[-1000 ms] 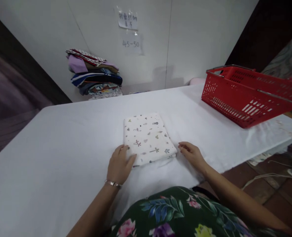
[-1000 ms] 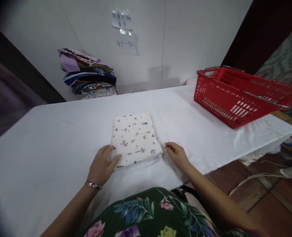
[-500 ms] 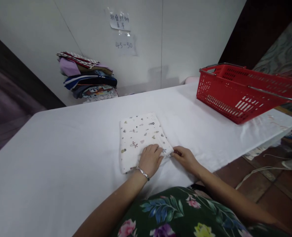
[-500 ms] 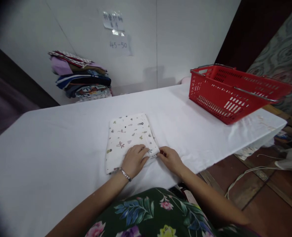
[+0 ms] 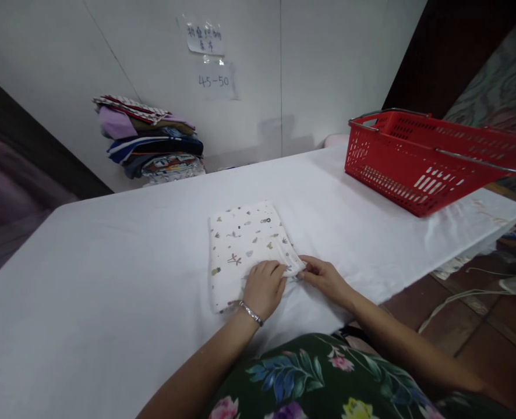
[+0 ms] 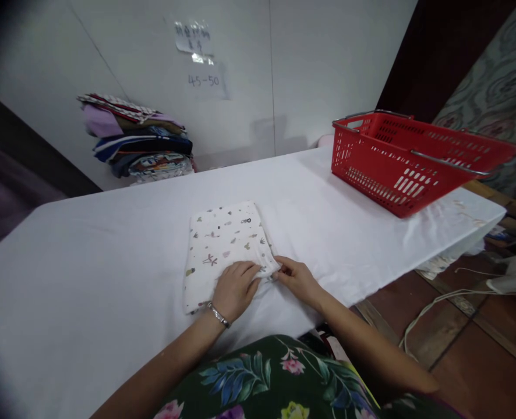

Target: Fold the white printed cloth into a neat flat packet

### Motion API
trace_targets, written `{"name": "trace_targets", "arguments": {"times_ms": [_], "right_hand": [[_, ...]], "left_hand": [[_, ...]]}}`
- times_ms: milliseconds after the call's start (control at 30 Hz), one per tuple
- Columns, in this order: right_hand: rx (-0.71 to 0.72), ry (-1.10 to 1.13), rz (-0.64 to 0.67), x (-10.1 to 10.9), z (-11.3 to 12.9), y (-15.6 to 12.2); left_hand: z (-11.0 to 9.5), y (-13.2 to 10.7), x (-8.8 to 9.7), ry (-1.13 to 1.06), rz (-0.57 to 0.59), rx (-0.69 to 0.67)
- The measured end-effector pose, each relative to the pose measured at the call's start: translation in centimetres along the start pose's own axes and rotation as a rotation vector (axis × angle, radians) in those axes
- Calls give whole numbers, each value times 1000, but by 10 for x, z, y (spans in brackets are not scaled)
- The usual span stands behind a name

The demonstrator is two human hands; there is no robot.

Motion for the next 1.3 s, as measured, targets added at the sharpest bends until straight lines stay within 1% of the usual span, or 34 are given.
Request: {"name": "trace_targets", "arguments": {"times_ms": [200,333,533,700,867,1033,1133,1200,1233,1300], "right_hand": [[-102,109,23,0,-1,4],[-145,184,51,-3,0,6],[-142,136,44,-1,-2,7],[-139,47,140,-5,4,6],[-171,11,73,0,4,5],[-209,-42,52,0,1,3],[-233,-119,63,4,2,2],[-208,-250,67,7,7,3],[-167,-335,51,9,11,4],[-35,-490,-12,8,26,8]], "left_hand": [[2,0,-1,-16,-31,-2],[3,-1,0,-35,-47,10],[2,-2,-1,-48,-49,30],[0,-4,-5,-19,-38,17],[1,-5,-7,-8,2,13],[6,-13,-4,4,13,5],[13,-24,-1,44,11,29],[21,-34,0,95,8,61],[25,-38,0,125,5,80],[33,-48,-1,185,-1,116]]}}
Point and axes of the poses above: each hand's wrist, its own y-axis towards the middle knuckle, its own x-axis out of the back of the hand, z = x × y, the point moved 5 cm from there along y, towards the middle knuckle, and after that the axes turned 14 degrees about y, right-handed, at the moved point
